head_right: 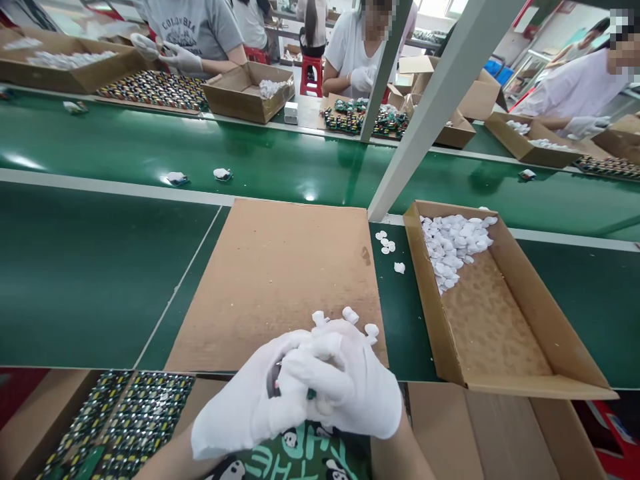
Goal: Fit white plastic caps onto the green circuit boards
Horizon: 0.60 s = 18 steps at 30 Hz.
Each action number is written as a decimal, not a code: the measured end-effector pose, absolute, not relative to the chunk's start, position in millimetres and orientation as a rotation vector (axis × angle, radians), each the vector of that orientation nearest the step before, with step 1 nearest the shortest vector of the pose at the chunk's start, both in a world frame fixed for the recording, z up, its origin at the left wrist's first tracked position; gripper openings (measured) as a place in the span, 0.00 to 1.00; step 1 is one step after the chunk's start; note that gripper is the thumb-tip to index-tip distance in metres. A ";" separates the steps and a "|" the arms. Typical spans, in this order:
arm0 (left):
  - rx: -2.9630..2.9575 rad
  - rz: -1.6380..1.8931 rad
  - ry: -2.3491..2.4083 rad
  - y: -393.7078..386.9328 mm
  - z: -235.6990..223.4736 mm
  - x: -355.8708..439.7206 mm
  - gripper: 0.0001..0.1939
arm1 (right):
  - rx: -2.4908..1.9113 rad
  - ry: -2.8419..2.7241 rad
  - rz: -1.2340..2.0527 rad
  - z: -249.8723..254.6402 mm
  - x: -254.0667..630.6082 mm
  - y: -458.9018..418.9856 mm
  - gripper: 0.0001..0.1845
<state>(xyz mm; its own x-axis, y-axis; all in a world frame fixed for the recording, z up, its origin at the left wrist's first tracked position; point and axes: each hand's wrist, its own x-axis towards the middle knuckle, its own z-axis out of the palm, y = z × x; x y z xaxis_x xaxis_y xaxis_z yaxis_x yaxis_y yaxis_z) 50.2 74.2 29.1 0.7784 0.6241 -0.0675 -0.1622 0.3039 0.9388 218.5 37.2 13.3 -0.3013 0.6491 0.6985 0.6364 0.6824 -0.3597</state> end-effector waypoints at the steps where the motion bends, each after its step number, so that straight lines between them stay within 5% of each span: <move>1: 1.159 0.531 0.511 74.1 31.0 51.8 0.10 | -1.005 -2.087 -0.024 16.3 220.4 38.1 0.09; 10: 1.147 0.466 0.415 77.6 29.6 44.7 0.02 | -0.902 -1.915 0.156 -1.8 224.8 31.6 0.18; 14: 0.817 0.352 0.215 73.6 20.2 39.4 0.19 | -0.880 -1.918 0.083 -0.3 225.4 27.1 0.18; 18: 0.755 0.432 0.279 66.1 17.7 43.0 0.19 | -0.913 -1.899 0.103 3.5 219.4 27.7 0.17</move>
